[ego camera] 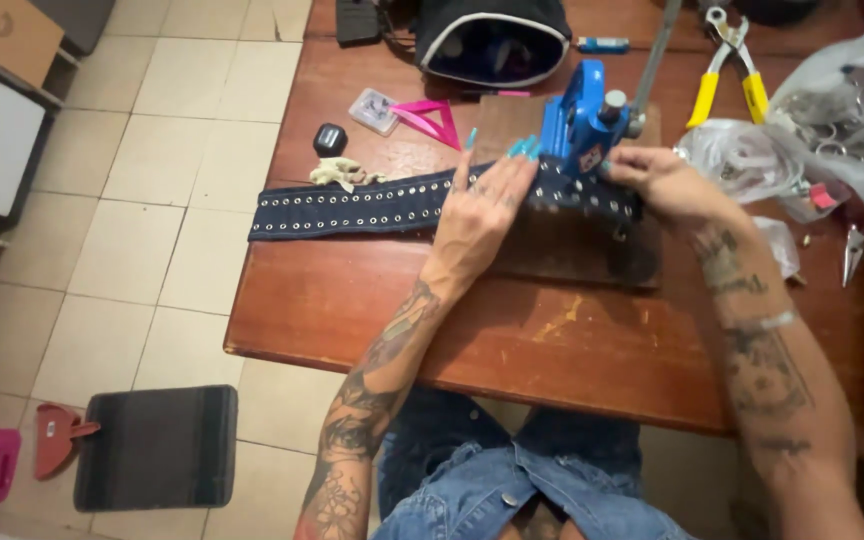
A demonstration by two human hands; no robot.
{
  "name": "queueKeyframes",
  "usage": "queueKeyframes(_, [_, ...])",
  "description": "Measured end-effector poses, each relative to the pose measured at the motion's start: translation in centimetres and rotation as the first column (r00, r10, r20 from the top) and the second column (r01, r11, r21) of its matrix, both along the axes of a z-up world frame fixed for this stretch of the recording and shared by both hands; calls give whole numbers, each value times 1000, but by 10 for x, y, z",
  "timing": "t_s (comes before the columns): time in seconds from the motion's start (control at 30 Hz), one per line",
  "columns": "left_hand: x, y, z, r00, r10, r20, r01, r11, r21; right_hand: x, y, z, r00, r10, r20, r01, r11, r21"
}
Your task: Attaching metal eyelets to a leather belt using a manual hand press machine
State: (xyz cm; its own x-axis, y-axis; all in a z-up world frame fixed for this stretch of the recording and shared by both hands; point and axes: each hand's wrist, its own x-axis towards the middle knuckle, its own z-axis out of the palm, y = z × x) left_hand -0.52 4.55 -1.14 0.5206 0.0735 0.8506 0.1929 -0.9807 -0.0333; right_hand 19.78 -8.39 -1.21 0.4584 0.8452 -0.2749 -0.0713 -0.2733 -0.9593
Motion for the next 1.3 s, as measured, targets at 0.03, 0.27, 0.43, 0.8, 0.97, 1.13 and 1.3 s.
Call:
queueKeyframes(0.03, [-8,-1,3,992,-62,-109,68,996,50,-16,-6,19,999,4,53,-2,1000,-31])
queueKeyframes(0.27, [-53,-27,17,952,-185,-244,254,923,290,-72,-47,82,873,225,432,-78,940,-332])
queueKeyframes(0.43, [-57,-33,5,900,-134,-415,256,933,254,-47,-50,30,511,320,797,-189,947,-259])
queueKeyframes(0.8, [-86,-17,4,636,-149,-758,9,983,-185,-95,-101,14,-245,205,948,-110,965,-238])
queueKeyframes(0.97, [-72,-29,-8,734,-123,-668,19,987,-161,-83,-114,11,-180,247,952,-86,960,-266])
queueKeyframes(1.13, [-73,-36,4,760,-187,-622,35,968,-248,-56,-166,27,-5,-85,996,75,994,85])
queueKeyframes(1.3, [-85,-49,3,776,-161,-609,-37,953,-300,-26,-186,55,56,-143,988,269,955,123])
